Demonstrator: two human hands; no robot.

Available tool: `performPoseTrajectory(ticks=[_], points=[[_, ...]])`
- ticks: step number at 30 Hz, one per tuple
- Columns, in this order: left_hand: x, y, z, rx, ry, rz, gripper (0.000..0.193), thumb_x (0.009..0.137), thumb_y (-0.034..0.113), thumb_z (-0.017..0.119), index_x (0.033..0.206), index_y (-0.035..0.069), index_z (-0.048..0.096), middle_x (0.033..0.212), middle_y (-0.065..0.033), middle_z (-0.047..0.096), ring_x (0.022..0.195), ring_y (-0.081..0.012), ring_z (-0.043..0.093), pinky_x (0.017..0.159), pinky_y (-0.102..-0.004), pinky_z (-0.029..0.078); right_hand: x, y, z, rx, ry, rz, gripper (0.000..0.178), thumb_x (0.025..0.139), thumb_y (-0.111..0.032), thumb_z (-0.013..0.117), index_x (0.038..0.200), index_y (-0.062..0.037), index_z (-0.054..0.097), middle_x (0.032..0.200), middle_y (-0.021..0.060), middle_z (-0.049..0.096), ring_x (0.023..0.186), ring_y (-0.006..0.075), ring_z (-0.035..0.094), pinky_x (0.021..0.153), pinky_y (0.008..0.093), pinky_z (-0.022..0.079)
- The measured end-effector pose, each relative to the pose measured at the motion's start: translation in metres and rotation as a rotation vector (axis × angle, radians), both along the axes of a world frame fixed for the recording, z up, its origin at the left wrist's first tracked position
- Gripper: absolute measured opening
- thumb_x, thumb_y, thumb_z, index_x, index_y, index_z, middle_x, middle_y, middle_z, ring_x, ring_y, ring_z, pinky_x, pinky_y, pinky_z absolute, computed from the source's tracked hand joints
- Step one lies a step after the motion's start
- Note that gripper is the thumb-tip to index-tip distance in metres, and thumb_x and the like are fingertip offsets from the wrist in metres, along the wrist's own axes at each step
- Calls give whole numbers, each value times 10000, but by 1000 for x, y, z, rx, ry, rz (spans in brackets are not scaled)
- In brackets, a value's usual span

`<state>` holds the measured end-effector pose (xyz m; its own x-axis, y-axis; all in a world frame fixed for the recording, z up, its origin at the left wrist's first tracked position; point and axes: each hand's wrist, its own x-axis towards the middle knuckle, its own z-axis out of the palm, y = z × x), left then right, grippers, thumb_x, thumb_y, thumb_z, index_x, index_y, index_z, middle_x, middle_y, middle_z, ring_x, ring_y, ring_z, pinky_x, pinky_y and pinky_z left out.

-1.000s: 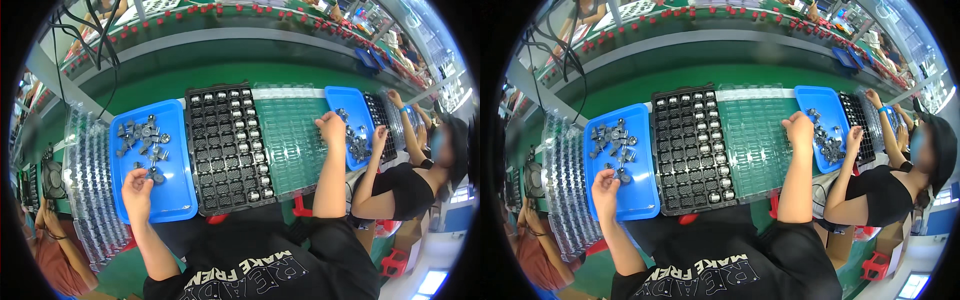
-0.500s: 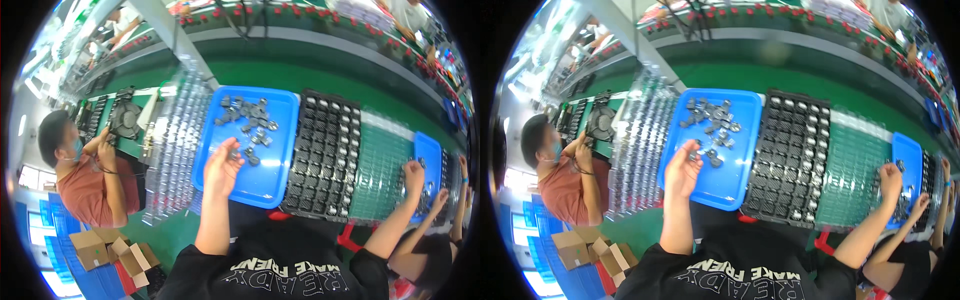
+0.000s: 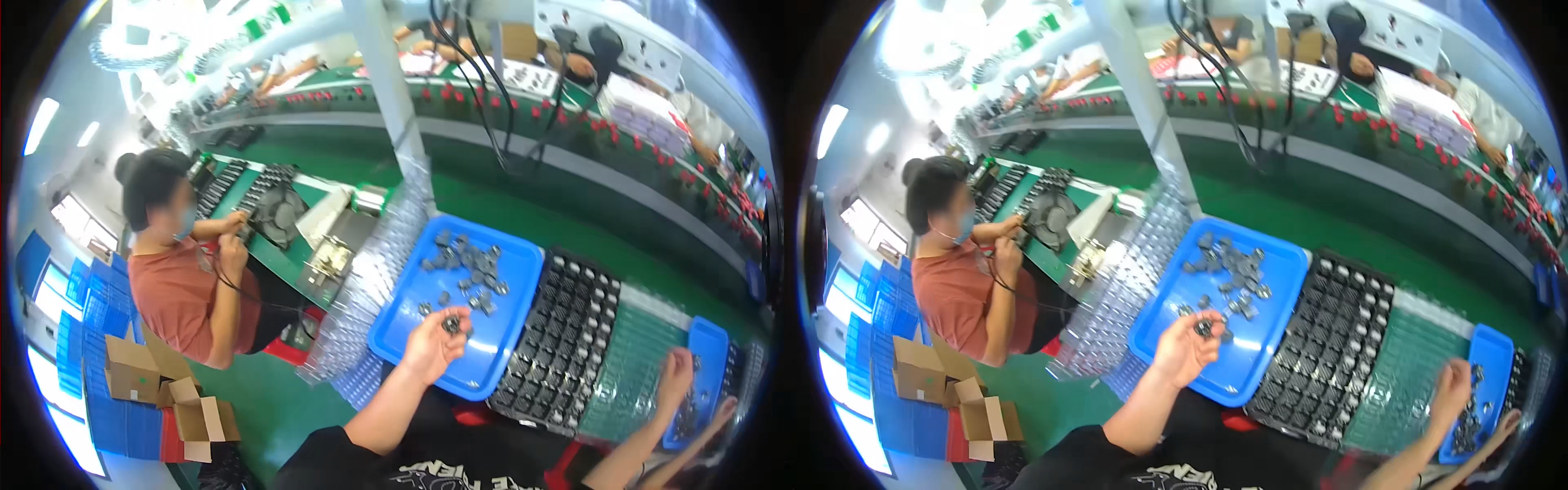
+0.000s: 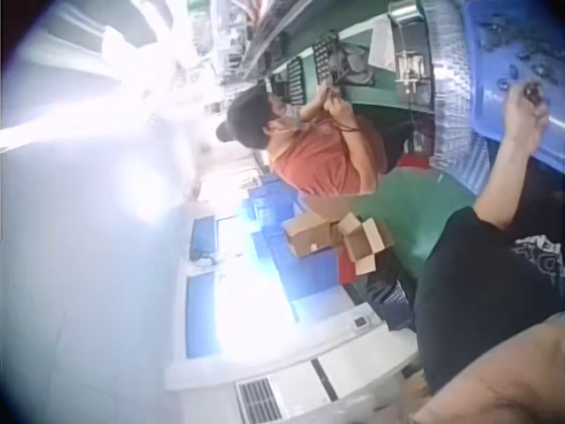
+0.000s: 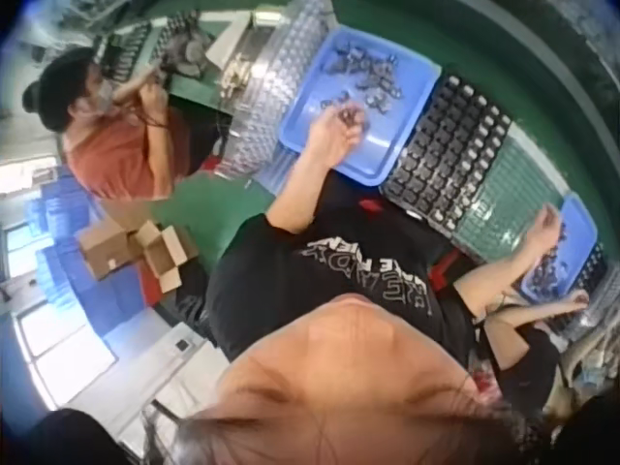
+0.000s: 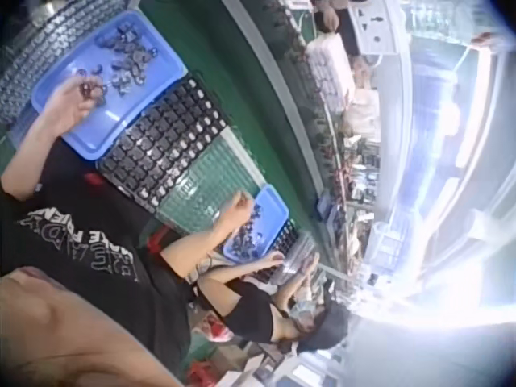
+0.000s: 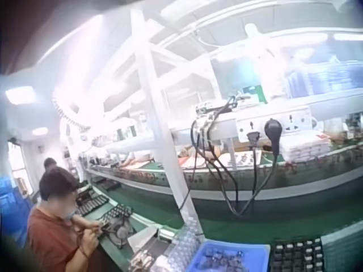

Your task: The person is manually placing small electronic components from a blue storage tray into a black compartmentalized grid tray on an assembly line.

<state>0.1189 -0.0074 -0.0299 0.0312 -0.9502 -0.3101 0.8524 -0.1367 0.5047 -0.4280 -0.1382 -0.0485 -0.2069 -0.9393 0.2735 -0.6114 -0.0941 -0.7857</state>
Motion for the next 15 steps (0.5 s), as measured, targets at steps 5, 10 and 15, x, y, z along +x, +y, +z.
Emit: performPoseTrajectory(ticks=[5,10,15], points=[[-21,-5,36,-144,63,-95,356,1041,186,540,1353,15,544,1217,-130,614,899,-183,608,708,-298,499,158,35,48,-21,-518,285,160,976,-21,661,1132,11,658,1031,86,714,904,153,696,779,277,582],[-37,4,50,-226,-118,-177,404,1031,119,626,1395,-27,528,1379,-157,558,1093,-213,655,938,-375,581,257,77,84,128,-723,576,226,892,99,672,1112,49,659,1056,138,728,872,155,711,802,276,587],[-59,17,64,-344,-391,-107,496,1022,320,658,1364,-27,566,1209,-120,650,1074,-187,668,896,-336,571,284,101,103,-137,-469,728,240,841,152,715,1064,73,671,1024,170,732,877,187,727,774,292,611]])
